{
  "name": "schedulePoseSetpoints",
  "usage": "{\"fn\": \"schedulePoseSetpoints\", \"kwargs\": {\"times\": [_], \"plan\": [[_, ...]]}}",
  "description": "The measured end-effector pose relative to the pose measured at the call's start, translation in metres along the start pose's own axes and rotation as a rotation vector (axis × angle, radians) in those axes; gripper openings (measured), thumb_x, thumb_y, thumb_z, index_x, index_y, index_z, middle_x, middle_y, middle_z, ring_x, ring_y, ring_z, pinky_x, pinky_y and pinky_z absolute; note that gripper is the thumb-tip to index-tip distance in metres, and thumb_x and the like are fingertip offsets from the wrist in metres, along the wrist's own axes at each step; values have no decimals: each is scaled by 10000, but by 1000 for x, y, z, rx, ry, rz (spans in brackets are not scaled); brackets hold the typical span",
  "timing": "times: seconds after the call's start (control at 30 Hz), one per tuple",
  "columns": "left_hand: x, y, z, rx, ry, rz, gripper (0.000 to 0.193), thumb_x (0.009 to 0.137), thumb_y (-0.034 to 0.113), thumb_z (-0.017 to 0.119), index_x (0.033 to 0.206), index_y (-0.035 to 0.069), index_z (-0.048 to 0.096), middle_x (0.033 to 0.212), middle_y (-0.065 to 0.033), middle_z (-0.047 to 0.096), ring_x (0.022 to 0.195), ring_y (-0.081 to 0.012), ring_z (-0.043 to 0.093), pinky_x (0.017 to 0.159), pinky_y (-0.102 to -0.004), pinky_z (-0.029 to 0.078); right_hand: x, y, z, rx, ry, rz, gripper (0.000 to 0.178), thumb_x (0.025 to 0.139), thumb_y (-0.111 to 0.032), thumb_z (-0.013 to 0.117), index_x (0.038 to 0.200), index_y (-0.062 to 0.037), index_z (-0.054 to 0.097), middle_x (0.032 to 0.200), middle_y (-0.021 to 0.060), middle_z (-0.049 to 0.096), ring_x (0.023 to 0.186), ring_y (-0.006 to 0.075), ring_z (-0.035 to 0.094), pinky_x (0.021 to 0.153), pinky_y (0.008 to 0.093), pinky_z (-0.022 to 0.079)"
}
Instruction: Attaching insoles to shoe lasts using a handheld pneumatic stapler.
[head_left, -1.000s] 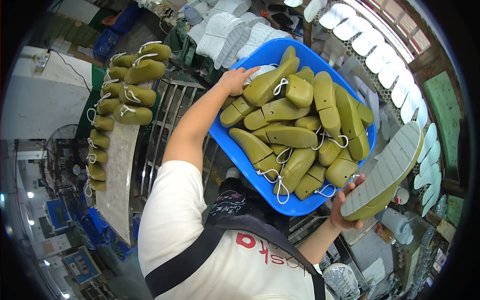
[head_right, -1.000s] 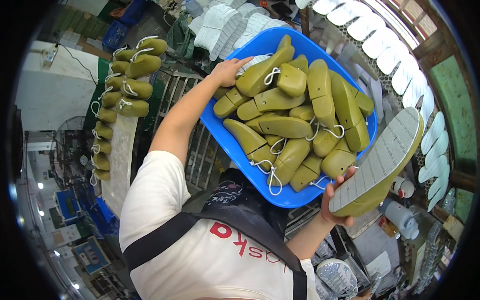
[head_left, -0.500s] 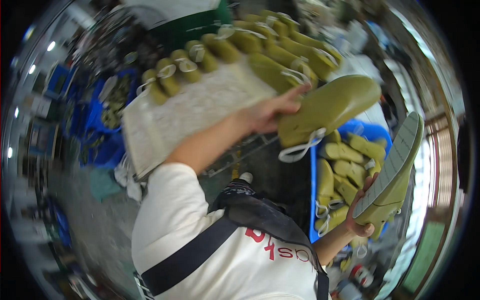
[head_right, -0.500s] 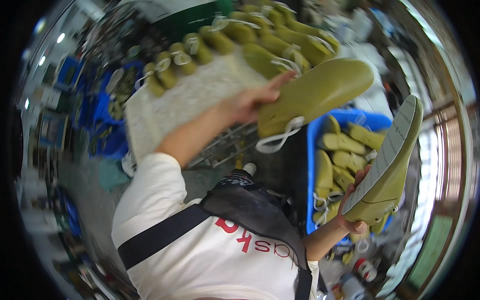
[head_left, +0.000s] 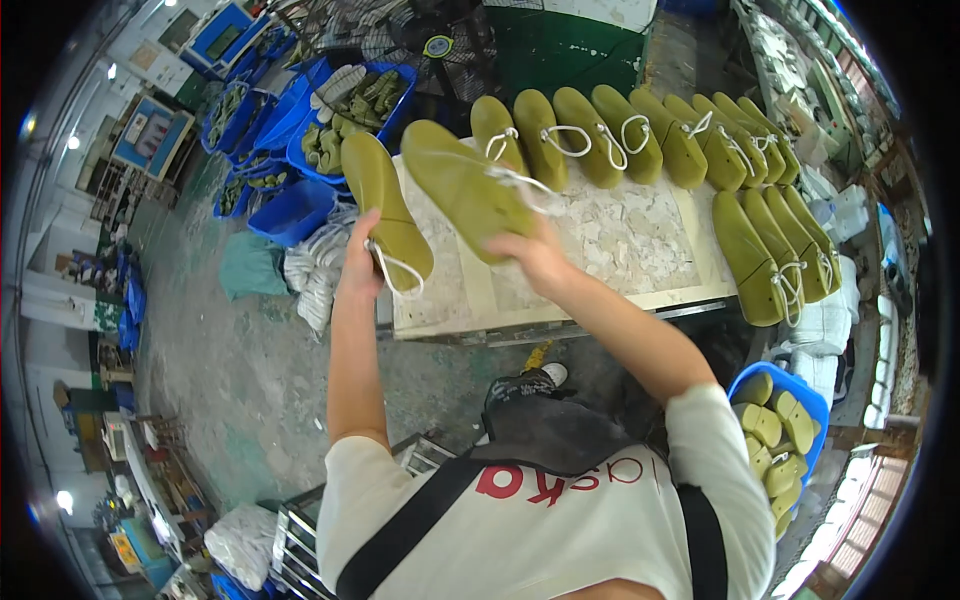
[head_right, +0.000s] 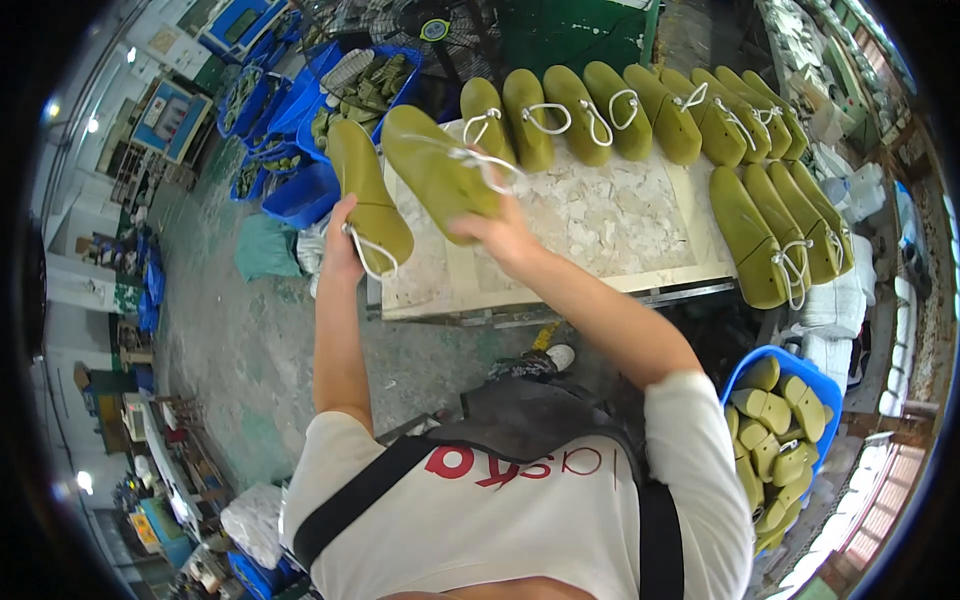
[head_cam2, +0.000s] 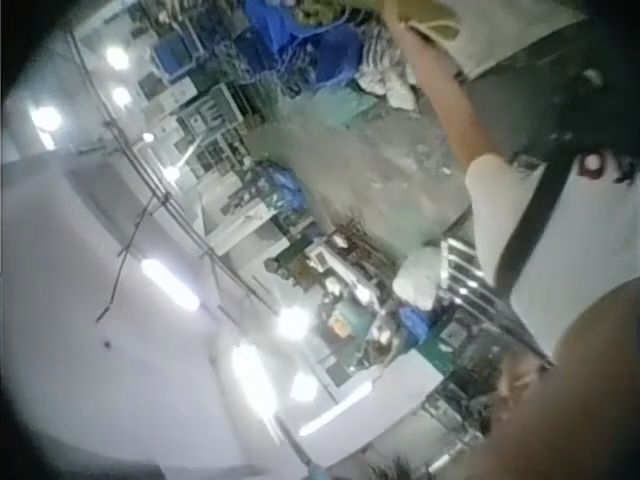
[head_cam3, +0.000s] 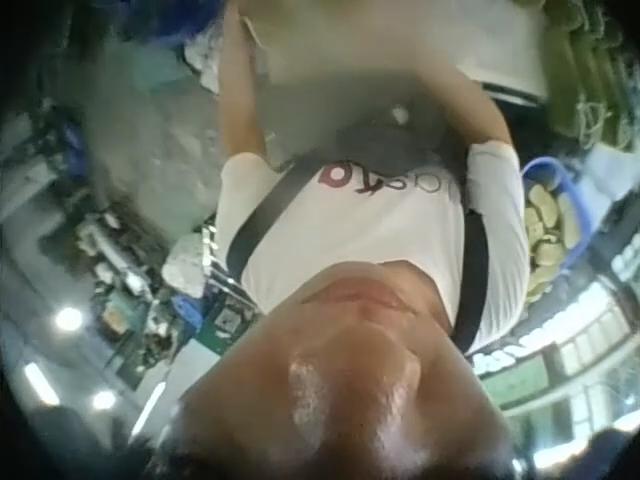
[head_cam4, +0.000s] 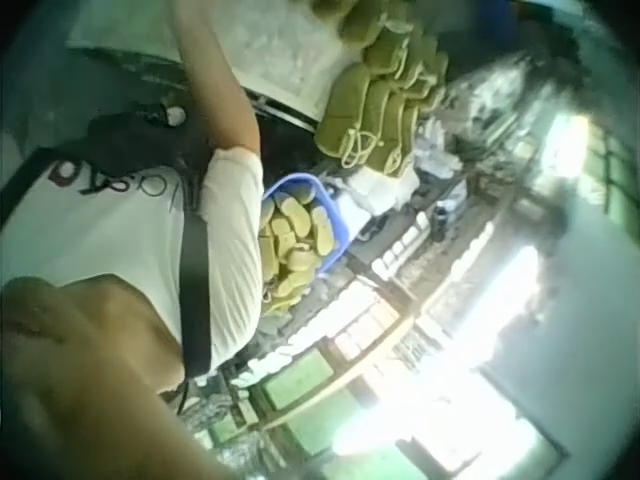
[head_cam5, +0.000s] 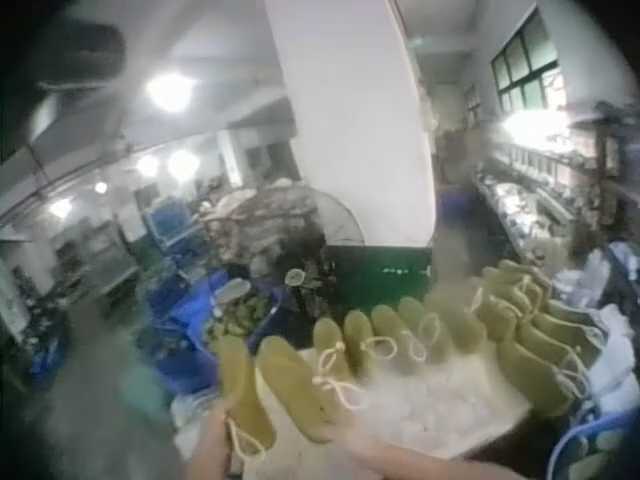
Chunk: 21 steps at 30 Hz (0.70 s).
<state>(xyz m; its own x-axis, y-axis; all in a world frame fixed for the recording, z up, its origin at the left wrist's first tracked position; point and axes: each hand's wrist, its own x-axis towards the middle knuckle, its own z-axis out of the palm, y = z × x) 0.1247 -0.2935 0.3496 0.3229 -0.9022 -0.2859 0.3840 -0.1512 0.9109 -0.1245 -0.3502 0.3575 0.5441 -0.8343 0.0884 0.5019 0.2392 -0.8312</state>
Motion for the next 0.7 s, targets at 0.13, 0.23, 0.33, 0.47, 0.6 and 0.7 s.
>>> {"fn": "schedulePoseSetpoints", "kwargs": {"times": [0.13,0.23,0.33,0.47,0.6,0.7], "plan": [[76,14,0,-73,-57,9,493,841,447,590,1178,91,536,1045,-64,627,920,-214,621,792,-395,511,104,89,11,-195,151,-142,875,674,14,639,1456,-140,275,1292,106,482,1154,230,502,943,340,428],[125,14,-8,51,-78,-106,680,786,542,611,1307,141,439,1180,-94,566,990,-243,595,788,-451,503,131,125,-8,-616,307,-378,896,659,-48,689,1448,-82,268,1296,174,494,1131,314,534,948,373,435],[158,-6,-10,423,28,-235,1023,690,683,620,1481,215,170,1456,-119,316,1176,-370,464,826,-589,432,134,139,-18,-955,343,-251,885,649,-164,724,1421,-83,298,1185,236,554,1081,388,547,932,445,447],[194,-7,-13,604,-166,-413,887,756,759,510,1432,230,284,1435,-117,352,1237,-368,416,890,-600,407,123,119,-29,-1173,320,-214,611,706,-390,720,1214,-113,522,1141,185,597,1021,340,589,864,451,481],[223,53,-20,1138,-241,-666,686,924,612,400,1075,-19,622,939,-170,654,896,-287,628,709,-430,501,87,72,-19,-1025,52,-368,669,696,-351,729,1240,-49,485,1006,227,629,933,380,613,824,456,482],[232,79,-12,1755,-324,34,552,946,420,461,1213,-54,557,1143,-189,632,1013,-267,606,870,-362,450,-14,23,-49,-987,-275,-268,615,764,-325,710,1272,-36,517,1062,213,635,953,368,614,824,438,484]]}}
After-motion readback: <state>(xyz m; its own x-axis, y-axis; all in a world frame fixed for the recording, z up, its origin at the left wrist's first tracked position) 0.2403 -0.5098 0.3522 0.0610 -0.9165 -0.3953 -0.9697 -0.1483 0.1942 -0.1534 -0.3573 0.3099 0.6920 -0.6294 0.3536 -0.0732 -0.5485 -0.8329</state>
